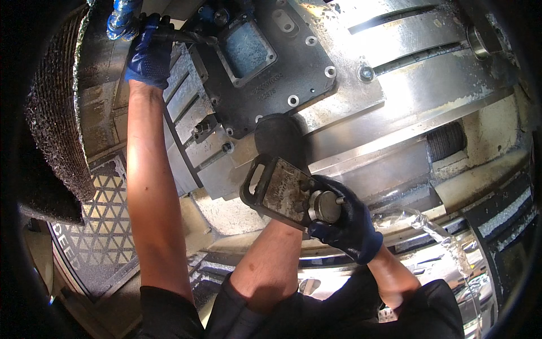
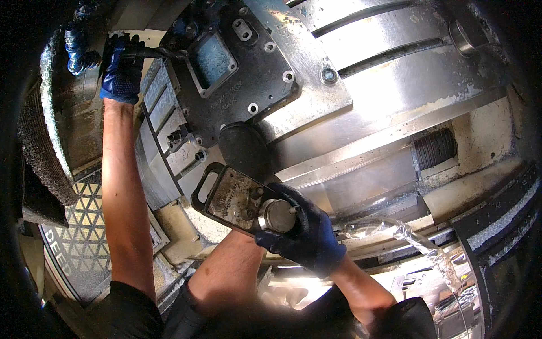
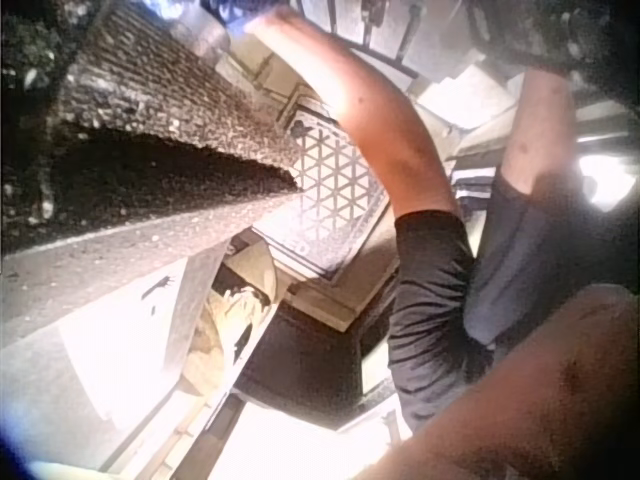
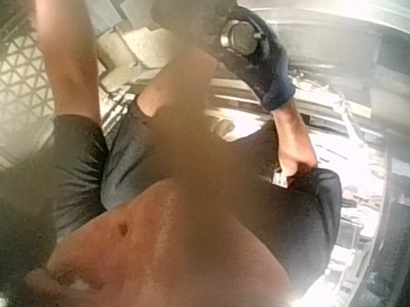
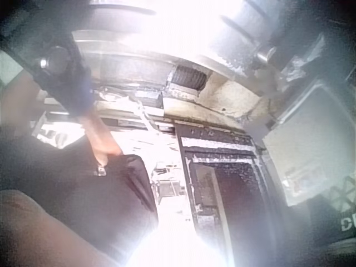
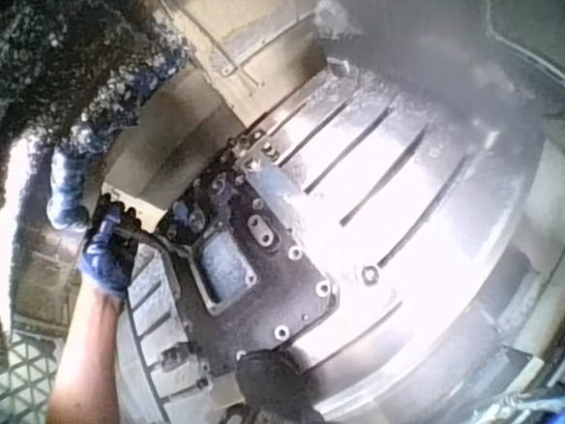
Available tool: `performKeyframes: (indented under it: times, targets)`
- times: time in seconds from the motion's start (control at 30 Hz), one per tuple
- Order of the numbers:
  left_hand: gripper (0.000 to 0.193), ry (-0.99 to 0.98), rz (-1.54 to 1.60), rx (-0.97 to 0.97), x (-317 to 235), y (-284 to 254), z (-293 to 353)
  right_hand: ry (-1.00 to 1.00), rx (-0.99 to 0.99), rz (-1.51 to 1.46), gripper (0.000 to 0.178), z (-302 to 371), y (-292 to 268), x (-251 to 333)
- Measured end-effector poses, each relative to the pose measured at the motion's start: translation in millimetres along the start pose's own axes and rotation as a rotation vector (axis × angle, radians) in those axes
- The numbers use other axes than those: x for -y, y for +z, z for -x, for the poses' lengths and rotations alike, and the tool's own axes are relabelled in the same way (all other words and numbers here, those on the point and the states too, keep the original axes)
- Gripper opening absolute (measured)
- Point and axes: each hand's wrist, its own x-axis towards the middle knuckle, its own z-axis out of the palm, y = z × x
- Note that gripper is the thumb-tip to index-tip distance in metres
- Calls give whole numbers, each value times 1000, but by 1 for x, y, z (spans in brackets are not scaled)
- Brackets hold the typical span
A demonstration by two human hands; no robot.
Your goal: The person uses a caliper to measure various points on a black metal component mounted within a large industrial milling machine, then operates the control panel of the machine.
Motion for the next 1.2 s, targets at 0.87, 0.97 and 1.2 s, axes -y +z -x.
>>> performKeyframes:
  times: [0.87,0.97,1.2]
  targets:
    - [38,205,-392,26,9,-33,-29,-83,-51,112,82,13,-5,2]
    - [40,-45,-16,9,22,-35,-24,-1,-47,143,85,30,-10,-5]
    - [46,235,-363,230,14,-87,-69,-30,-87,69,81,50,-14,0]
